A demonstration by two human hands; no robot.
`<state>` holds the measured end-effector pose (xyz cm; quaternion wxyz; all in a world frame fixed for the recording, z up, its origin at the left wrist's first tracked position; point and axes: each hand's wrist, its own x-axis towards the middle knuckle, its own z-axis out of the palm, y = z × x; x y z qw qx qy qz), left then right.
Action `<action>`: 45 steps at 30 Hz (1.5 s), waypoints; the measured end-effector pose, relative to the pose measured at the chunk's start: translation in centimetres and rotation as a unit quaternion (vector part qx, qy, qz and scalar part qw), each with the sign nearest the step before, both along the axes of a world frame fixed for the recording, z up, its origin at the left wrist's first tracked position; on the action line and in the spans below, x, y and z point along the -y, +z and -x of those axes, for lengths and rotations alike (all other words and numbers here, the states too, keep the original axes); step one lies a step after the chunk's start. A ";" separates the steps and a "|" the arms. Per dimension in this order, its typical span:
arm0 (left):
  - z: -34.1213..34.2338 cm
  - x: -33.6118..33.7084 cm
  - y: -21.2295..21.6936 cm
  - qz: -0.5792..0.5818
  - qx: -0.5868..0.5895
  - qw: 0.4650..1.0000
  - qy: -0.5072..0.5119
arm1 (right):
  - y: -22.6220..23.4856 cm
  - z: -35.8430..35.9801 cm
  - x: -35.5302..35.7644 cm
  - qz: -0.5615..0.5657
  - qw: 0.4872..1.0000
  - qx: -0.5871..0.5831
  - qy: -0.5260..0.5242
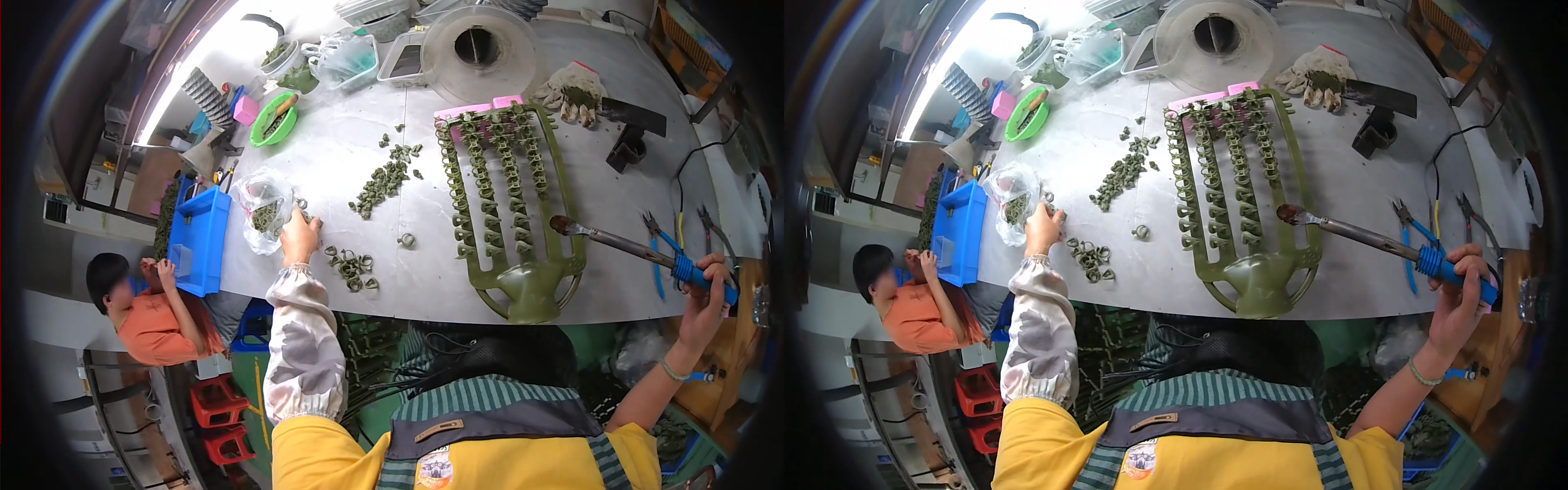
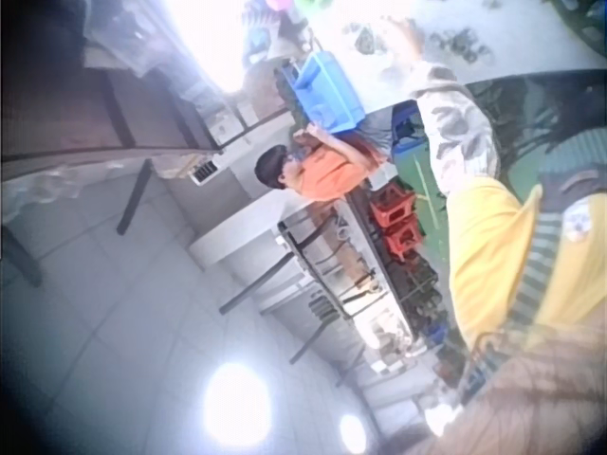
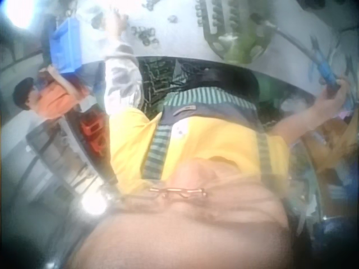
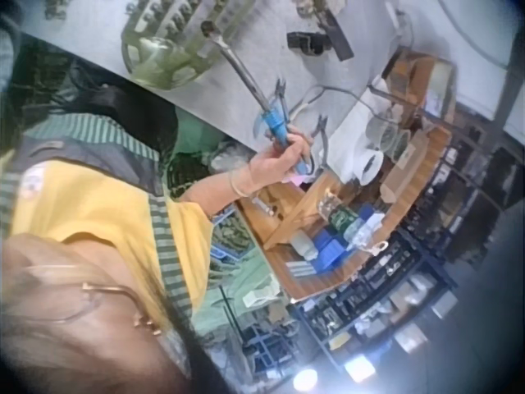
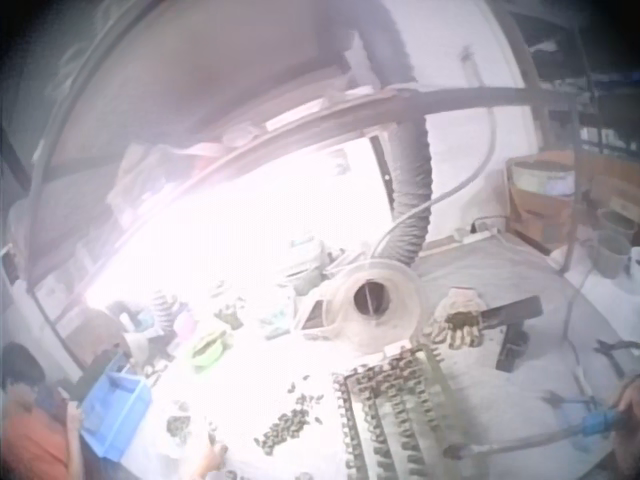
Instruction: The person picks up small green plastic pieces from the table and places them into slots on a larger green plastic frame. They then use a soldering iron to melt the plastic and secure the pieces into the frame before picking up more pieces from the table.
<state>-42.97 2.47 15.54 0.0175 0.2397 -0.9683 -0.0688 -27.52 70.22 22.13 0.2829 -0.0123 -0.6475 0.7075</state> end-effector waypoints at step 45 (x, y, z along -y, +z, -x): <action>14.9 -37.8 7.8 -0.079 -0.256 0.776 -0.571 | -0.2 13.6 4.1 0.052 0.998 -0.039 -0.003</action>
